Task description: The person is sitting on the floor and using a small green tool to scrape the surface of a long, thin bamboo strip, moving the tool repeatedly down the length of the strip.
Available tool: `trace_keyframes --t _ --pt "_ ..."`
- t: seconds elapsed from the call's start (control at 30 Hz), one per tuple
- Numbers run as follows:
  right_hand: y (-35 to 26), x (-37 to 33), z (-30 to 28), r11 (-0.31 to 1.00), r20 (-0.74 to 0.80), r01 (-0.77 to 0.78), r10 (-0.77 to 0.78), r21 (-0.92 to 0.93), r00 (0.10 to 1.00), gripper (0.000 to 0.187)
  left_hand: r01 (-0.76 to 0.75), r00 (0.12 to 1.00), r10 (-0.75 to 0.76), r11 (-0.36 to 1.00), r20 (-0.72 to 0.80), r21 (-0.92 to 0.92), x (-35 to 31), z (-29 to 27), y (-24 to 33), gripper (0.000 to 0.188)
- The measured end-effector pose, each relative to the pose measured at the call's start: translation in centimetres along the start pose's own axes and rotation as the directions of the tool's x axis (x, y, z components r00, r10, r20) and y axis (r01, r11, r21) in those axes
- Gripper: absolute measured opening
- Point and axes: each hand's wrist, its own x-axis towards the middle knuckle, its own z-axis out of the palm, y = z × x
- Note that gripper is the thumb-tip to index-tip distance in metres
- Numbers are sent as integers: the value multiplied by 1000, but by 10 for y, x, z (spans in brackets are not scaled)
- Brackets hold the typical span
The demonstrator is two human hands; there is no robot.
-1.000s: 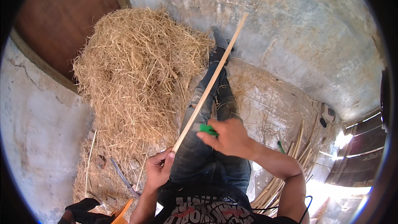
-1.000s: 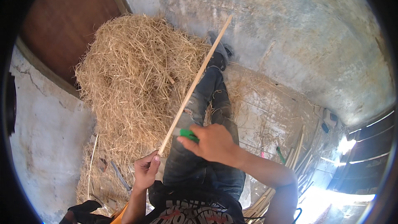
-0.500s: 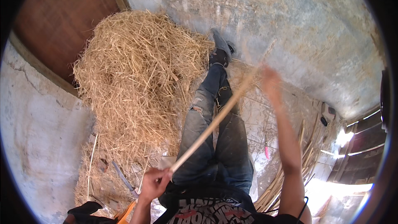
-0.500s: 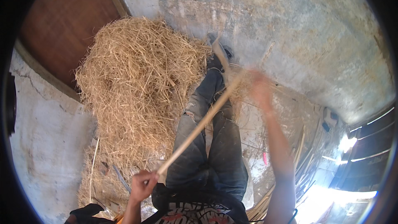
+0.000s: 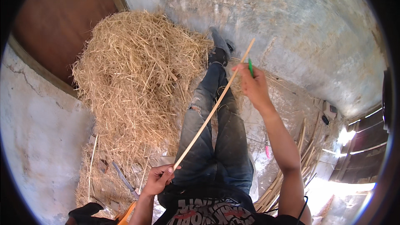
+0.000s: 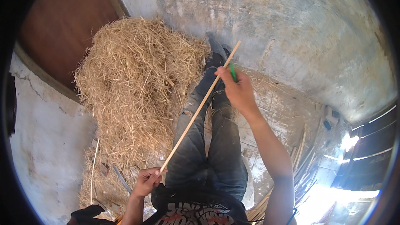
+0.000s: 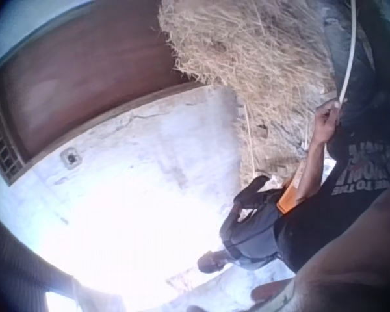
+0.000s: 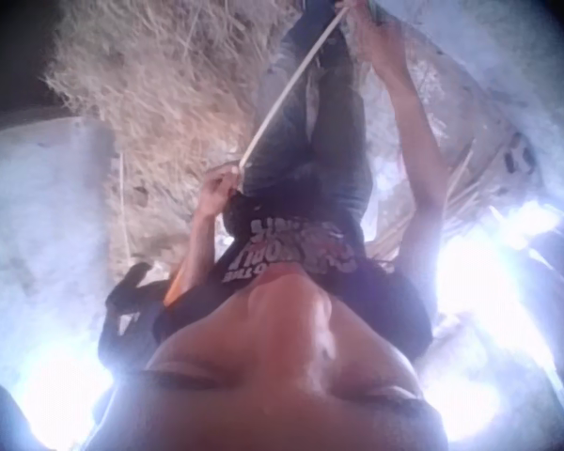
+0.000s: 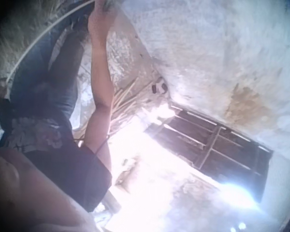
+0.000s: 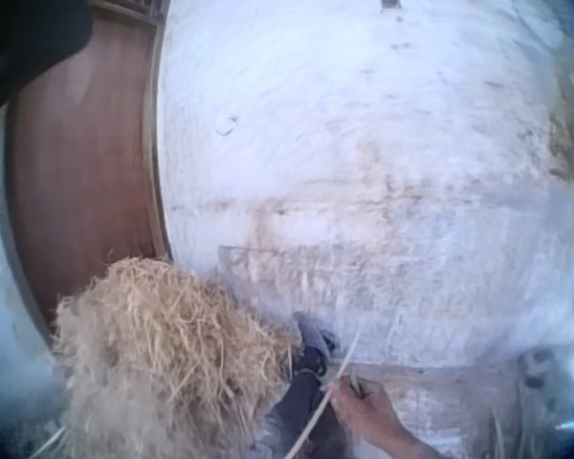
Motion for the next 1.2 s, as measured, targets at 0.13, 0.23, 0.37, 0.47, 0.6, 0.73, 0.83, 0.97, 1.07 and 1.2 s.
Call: trace_keyframes --t 0.13,0.23,0.37,0.47,0.6,0.73,0.83,0.97,1.07,1.2 --pt "9 -1 21 991 82 -68 59 113 995 33 3 1000 -3 999 -6 -46 4 12 4 42" --pt "12 -19 33 995 137 -21 35 -100 990 39 -2 1000 2 999 -16 -46 10 20 8 42" --pt "16 -60 59 926 358 204 -82 -317 930 46 38 998 -42 995 -53 -88 21 31 18 42" --pt "21 -97 70 784 485 385 -124 -487 865 53 43 998 -51 986 -40 -161 36 39 26 41" --pt "16 -118 79 628 601 431 74 -648 796 61 17 1000 -20 949 -5 -314 50 45 32 41" --pt "21 -126 82 634 632 435 112 -639 767 64 52 998 -56 933 -1 -356 58 49 32 40" --pt "28 -121 79 582 609 459 80 -671 789 64 86 996 -91 917 6 -389 58 50 36 38" --pt "37 -101 73 513 581 482 41 -710 813 65 109 993 -121 923 -7 -370 49 43 37 38" --pt "36 -96 78 523 604 531 -38 -667 796 52 109 991 -128 937 -37 -332 46 34 38 38" --pt "69 -49 66 548 394 403 -141 -733 908 31 232 960 -252 960 -121 -158 24 22 50 38"
